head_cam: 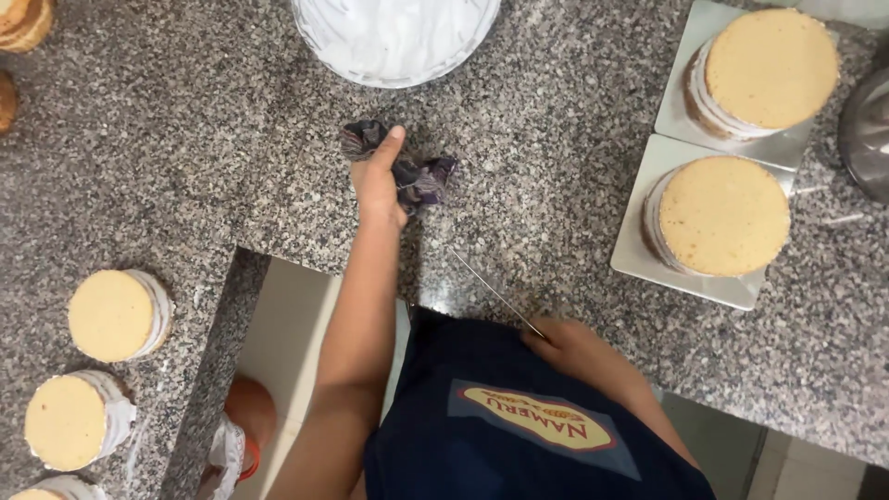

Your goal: Preparing small cakes by placing them on boards and cleaning the workspace.

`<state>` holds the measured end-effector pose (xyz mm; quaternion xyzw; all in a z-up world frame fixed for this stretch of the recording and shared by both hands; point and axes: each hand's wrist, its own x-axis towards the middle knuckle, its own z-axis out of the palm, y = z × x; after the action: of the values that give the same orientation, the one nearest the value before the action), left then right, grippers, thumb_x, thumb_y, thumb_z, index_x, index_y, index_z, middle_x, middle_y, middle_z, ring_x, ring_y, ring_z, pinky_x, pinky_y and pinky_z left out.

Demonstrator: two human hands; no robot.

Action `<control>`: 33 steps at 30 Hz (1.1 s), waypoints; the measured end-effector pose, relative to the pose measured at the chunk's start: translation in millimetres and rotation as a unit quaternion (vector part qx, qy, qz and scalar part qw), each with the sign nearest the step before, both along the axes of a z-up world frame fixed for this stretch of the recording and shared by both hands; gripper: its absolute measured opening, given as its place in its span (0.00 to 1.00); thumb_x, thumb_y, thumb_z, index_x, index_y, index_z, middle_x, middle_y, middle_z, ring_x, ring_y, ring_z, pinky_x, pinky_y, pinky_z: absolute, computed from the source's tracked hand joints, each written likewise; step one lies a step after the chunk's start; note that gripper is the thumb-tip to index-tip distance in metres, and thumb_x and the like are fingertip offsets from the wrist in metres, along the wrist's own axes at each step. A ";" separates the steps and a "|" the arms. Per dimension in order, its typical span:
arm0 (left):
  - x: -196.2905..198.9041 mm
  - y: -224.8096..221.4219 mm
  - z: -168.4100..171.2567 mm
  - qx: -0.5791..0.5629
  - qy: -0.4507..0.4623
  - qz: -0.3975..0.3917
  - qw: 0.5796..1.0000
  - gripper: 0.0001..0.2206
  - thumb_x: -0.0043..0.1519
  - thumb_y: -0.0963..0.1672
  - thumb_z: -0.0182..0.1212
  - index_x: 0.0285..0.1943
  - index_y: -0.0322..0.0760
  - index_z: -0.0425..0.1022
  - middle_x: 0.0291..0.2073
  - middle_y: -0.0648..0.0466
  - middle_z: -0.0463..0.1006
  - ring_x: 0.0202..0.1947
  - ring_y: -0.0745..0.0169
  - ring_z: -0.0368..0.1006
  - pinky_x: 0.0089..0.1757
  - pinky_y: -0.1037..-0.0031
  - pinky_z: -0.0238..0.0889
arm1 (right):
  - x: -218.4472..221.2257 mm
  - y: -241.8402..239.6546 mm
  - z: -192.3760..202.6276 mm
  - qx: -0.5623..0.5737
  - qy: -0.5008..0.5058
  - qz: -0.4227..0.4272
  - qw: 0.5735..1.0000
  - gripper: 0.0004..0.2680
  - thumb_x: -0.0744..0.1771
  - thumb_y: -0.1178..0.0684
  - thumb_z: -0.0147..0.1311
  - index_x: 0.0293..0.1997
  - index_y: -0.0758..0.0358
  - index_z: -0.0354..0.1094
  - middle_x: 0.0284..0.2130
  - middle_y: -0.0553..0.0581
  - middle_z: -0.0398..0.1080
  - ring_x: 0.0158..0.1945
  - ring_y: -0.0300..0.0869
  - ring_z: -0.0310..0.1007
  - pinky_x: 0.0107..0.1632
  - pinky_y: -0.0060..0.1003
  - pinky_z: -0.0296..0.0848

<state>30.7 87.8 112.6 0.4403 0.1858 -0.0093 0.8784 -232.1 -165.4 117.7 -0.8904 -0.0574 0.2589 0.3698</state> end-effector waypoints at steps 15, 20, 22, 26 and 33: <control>104.1 -116.6 -111.5 0.133 0.026 -0.268 0.954 0.23 0.55 0.47 0.71 0.55 0.27 0.78 0.48 0.47 0.81 0.50 0.55 0.75 0.50 0.64 0.67 | -48.4 -36.7 -40.0 0.109 0.221 -0.339 0.908 0.11 0.69 0.50 0.53 0.37 0.70 0.74 0.22 0.57 0.70 0.27 0.39 0.68 0.31 0.39 0.66; 144.5 -126.1 -123.1 0.237 -0.074 -0.222 0.943 0.26 0.56 0.48 0.72 0.57 0.27 0.71 0.51 0.44 0.79 0.53 0.52 0.74 0.54 0.63 0.64 | -42.6 -49.1 -55.5 0.173 0.250 -0.356 0.884 0.13 0.70 0.49 0.50 0.36 0.71 0.75 0.22 0.55 0.73 0.27 0.38 0.72 0.31 0.37 0.68; 156.4 -124.5 -130.7 0.249 -0.121 -0.201 0.940 0.25 0.55 0.49 0.71 0.57 0.29 0.72 0.50 0.46 0.79 0.51 0.54 0.74 0.53 0.64 0.63 | -40.6 -47.9 -56.7 0.152 0.271 -0.360 0.880 0.13 0.70 0.48 0.50 0.37 0.70 0.76 0.23 0.55 0.73 0.27 0.38 0.71 0.31 0.36 0.68; 184.5 -111.2 -169.3 0.307 -0.067 -0.029 0.949 0.23 0.54 0.48 0.69 0.49 0.22 0.76 0.41 0.38 0.81 0.43 0.43 0.77 0.46 0.58 0.68 | -39.0 -37.8 -32.0 0.199 0.300 -0.393 0.846 0.13 0.70 0.49 0.48 0.37 0.70 0.75 0.23 0.55 0.74 0.26 0.39 0.72 0.31 0.37 0.69; 183.9 -39.0 -175.7 0.581 -0.055 0.083 0.808 0.20 0.54 0.44 0.67 0.50 0.20 0.73 0.53 0.31 0.73 0.58 0.30 0.68 0.61 0.57 0.61 | -38.3 -35.5 -29.9 0.136 0.261 -0.377 0.878 0.13 0.71 0.48 0.47 0.40 0.69 0.75 0.23 0.56 0.73 0.25 0.38 0.70 0.29 0.36 0.66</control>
<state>214.7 48.8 -63.1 0.8513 0.1440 0.1977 0.4643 -270.4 -200.9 87.9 -0.6856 0.3467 0.3123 0.5588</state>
